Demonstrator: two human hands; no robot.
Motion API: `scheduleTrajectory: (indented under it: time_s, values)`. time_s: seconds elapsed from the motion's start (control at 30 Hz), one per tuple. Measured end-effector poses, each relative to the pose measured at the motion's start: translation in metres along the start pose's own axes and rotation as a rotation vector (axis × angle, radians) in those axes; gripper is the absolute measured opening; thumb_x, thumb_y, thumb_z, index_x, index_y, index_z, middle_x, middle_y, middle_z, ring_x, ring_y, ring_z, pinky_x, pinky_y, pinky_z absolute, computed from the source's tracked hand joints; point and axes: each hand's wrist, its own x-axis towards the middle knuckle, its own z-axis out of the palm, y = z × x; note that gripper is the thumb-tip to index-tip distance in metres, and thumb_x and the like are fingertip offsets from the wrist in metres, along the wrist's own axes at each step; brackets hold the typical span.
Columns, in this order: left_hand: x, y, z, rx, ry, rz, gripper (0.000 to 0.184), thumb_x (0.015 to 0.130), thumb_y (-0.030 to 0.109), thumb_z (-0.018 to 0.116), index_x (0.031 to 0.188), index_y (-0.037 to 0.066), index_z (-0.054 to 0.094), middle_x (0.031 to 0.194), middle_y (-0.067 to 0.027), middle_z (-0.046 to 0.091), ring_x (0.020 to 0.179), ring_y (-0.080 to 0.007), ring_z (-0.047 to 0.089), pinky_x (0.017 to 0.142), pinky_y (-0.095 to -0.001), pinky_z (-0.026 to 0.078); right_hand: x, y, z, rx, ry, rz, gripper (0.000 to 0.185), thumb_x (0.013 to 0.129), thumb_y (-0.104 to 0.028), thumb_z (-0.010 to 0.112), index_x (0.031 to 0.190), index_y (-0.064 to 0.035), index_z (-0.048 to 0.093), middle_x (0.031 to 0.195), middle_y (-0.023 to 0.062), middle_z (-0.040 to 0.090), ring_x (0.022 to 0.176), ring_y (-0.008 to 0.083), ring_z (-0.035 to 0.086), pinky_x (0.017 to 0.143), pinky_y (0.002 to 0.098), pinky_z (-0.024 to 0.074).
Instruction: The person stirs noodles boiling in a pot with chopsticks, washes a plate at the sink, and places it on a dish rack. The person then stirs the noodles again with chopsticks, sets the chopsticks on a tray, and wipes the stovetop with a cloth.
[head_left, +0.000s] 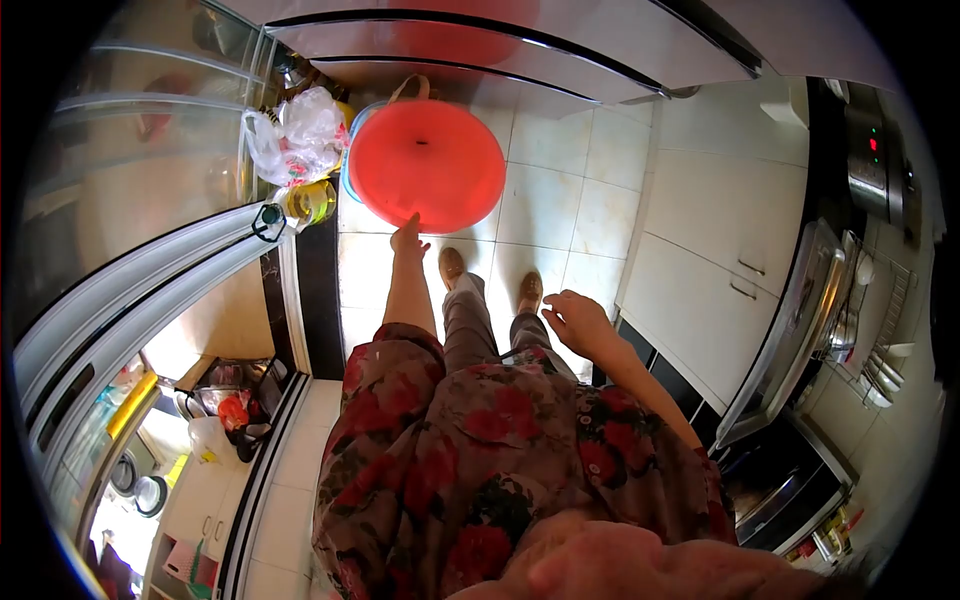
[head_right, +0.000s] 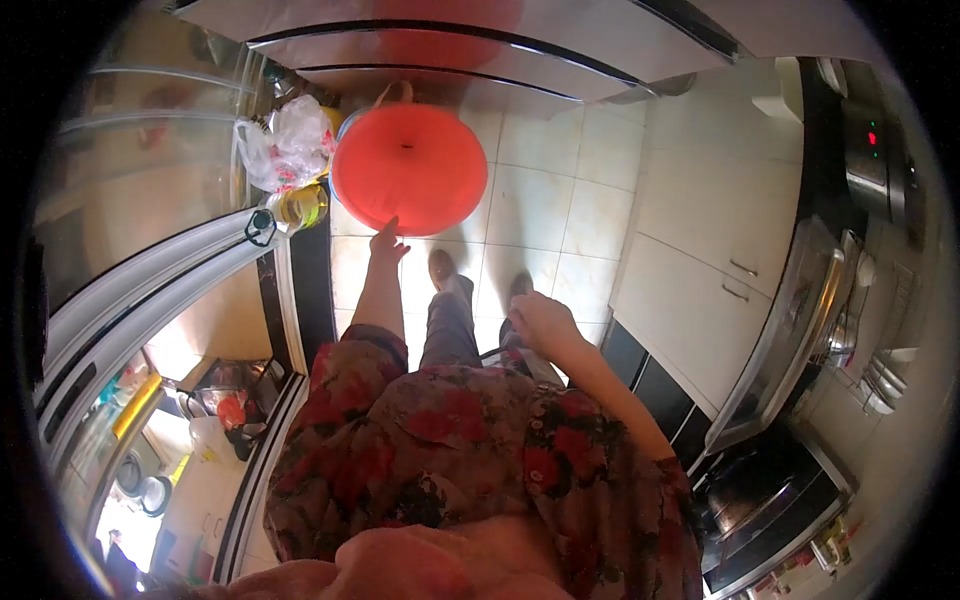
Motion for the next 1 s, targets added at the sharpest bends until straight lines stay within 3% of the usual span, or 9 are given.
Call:
scheduleTrajectory:
  time_s: [0.17,0.43,0.5,0.57,0.67,0.73,0.8,0.9,1.0]
  values:
    - [-0.029,-0.008,-0.005,-0.175,-0.034,0.298,0.035,0.069,0.006,0.066,0.103,-0.001,0.059,0.096,-0.0096,0.062,0.078,-0.0199,0.062,0.057,-0.0331,0.054,-0.009,-0.006,-0.004,-0.025,0.006,-0.008,0.017,0.088,-0.023,0.053,0.089,-0.0067,0.059,0.089,0.0155,0.060,0.085,0.0354,0.058,0.074,0.0445,0.0478]
    - [-0.183,-0.039,-0.079,-0.141,-0.331,0.345,0.025,0.077,0.008,0.060,0.101,0.001,0.057,0.092,-0.0066,0.060,0.076,-0.0149,0.059,0.067,-0.0308,0.055,-0.012,0.010,-0.033,0.117,0.355,-0.138,0.015,0.085,-0.016,0.054,0.090,-0.0031,0.059,0.088,0.0187,0.061,0.088,0.0380,0.058,0.076,0.0464,0.0473]
    - [-0.211,-0.055,-0.091,0.044,-0.412,0.292,0.035,0.088,0.014,0.057,0.120,0.003,0.050,0.107,-0.0072,0.060,0.091,-0.0182,0.062,0.078,-0.0346,0.054,-0.006,0.018,-0.045,0.137,0.399,-0.153,0.015,0.085,-0.014,0.054,0.091,-0.0013,0.059,0.091,0.0196,0.061,0.088,0.0387,0.059,0.076,0.0465,0.0475]
    - [-0.264,-0.062,-0.094,0.084,-0.475,0.283,0.033,0.089,0.013,0.056,0.119,0.000,0.050,0.107,-0.0083,0.061,0.091,-0.0184,0.062,0.078,-0.0350,0.054,0.007,0.036,-0.050,0.087,0.467,-0.216,0.014,0.086,-0.013,0.054,0.090,-0.0005,0.058,0.092,0.0207,0.060,0.087,0.0400,0.058,0.075,0.0465,0.0473]
    - [-0.325,-0.083,-0.093,0.172,-0.517,0.300,0.033,0.088,0.014,0.058,0.116,-0.003,0.053,0.110,-0.0097,0.061,0.093,-0.0197,0.063,0.079,-0.0347,0.054,0.025,0.070,-0.044,-0.067,0.578,-0.239,0.019,0.086,-0.013,0.055,0.101,-0.0026,0.058,0.099,0.0217,0.059,0.089,0.0407,0.058,0.076,0.0466,0.0487]
    - [-0.359,-0.099,-0.088,0.189,-0.550,0.323,0.034,0.087,0.014,0.058,0.116,-0.003,0.053,0.111,-0.0099,0.061,0.094,-0.0200,0.063,0.079,-0.0346,0.054,0.030,0.086,-0.043,-0.166,0.660,-0.060,0.031,0.088,-0.016,0.052,0.116,-0.0046,0.053,0.109,0.0226,0.057,0.091,0.0392,0.060,0.078,0.0471,0.0503]
    - [-0.384,-0.116,-0.082,0.178,-0.577,0.349,0.022,0.082,0.009,0.062,0.101,-0.003,0.061,0.089,-0.0062,0.064,0.074,-0.0129,0.060,0.064,-0.0269,0.051,0.039,0.117,-0.044,-0.284,0.719,0.094,0.029,0.090,-0.016,0.049,0.117,-0.0051,0.053,0.110,0.0228,0.057,0.090,0.0377,0.061,0.073,0.0462,0.0514]
    - [-0.394,-0.141,-0.083,0.532,-0.643,0.604,0.021,0.082,0.011,0.063,0.097,-0.004,0.063,0.084,-0.0061,0.066,0.069,-0.0119,0.060,0.061,-0.0268,0.051,0.050,0.179,-0.044,-0.438,0.780,0.196,0.027,0.092,-0.015,0.044,0.117,-0.0060,0.053,0.112,0.0231,0.057,0.087,0.0355,0.063,0.067,0.0449,0.0530]
    - [-0.409,-0.171,-0.070,0.537,-0.646,0.700,0.022,0.082,0.012,0.063,0.096,-0.005,0.063,0.082,-0.0054,0.066,0.069,-0.0110,0.061,0.060,-0.0263,0.050,0.027,0.206,-0.042,-0.446,0.815,0.070,0.022,0.091,-0.014,0.045,0.108,-0.0052,0.056,0.103,0.0214,0.062,0.082,0.0349,0.064,0.064,0.0445,0.0535]
